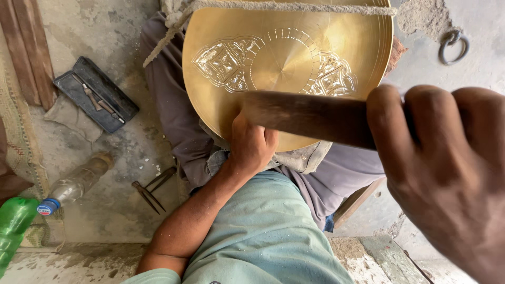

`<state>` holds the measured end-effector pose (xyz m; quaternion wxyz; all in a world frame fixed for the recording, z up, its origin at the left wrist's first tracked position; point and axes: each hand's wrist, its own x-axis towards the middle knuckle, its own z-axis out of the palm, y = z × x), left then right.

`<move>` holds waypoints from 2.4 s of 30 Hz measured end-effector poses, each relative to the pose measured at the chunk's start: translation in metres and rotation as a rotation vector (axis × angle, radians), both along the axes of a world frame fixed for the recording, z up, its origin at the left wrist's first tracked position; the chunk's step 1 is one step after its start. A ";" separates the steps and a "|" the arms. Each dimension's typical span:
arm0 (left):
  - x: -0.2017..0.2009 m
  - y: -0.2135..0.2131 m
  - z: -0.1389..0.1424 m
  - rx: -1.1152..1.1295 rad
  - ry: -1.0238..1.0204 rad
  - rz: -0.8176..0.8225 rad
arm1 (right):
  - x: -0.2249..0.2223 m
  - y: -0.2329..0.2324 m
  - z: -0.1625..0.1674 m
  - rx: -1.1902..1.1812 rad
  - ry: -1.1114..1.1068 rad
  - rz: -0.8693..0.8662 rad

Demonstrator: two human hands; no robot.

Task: The person sits on the floor with a decorated brass tray resting on their lap and hammers a small chisel-like punch with a wooden mallet to deepen the embossed ornament pattern. They reposition the punch across different parts of the design and rotate the tray as they work.

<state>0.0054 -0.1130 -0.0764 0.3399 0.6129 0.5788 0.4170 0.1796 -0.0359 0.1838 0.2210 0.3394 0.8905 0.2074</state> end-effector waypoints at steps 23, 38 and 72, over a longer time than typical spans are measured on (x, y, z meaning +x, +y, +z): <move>0.003 0.000 -0.005 0.166 0.117 0.055 | -0.010 -0.001 0.006 -0.095 0.245 -0.160; -0.004 -0.003 0.006 -0.232 0.109 -0.025 | 0.003 -0.006 0.006 -0.077 0.229 -0.168; -0.028 0.067 0.052 0.135 -0.045 -0.453 | 0.086 -0.045 -0.060 -0.230 0.822 -0.644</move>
